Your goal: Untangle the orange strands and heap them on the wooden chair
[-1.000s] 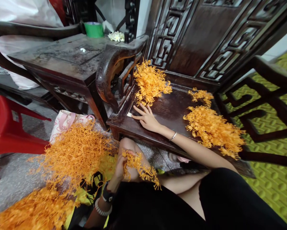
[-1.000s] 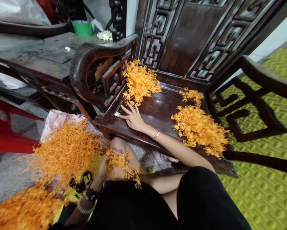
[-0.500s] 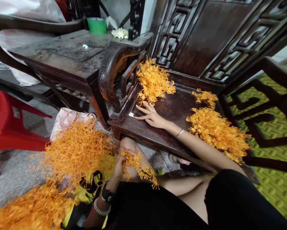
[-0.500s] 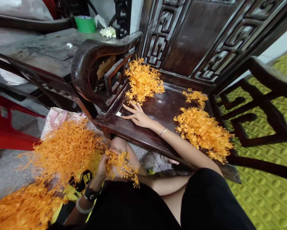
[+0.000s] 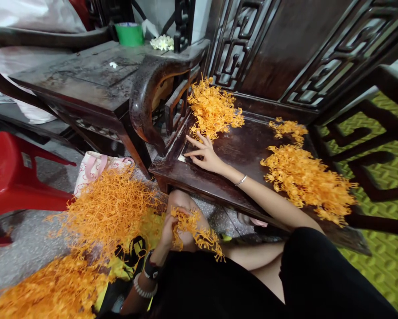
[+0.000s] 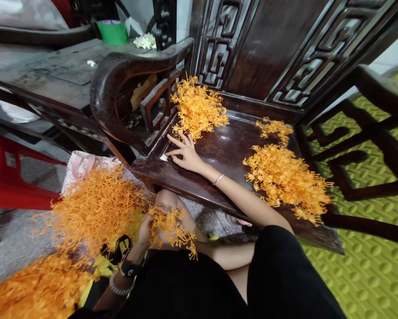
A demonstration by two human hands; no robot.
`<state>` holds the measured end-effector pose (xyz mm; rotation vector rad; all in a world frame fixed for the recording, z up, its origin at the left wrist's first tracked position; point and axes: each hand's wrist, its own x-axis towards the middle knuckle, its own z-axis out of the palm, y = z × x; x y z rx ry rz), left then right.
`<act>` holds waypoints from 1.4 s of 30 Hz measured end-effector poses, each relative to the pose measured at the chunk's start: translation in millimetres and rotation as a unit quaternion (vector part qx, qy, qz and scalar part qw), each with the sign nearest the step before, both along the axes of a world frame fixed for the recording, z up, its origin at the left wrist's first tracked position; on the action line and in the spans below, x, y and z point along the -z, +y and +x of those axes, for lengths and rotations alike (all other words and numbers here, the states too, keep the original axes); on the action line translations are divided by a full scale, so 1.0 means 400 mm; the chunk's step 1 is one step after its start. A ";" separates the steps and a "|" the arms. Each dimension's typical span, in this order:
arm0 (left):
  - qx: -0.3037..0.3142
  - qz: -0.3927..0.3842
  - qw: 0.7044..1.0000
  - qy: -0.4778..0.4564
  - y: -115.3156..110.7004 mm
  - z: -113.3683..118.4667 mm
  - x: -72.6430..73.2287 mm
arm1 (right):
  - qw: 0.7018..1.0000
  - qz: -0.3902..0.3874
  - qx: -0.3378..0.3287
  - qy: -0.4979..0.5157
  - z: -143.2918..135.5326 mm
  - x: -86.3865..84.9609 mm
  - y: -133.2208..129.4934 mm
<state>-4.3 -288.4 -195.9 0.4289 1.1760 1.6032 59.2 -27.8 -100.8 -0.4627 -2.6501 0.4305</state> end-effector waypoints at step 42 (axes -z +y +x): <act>0.016 0.084 0.996 -0.033 -0.024 0.022 -0.012 | 0.860 -0.472 -0.043 0.189 -0.016 -0.107 -0.128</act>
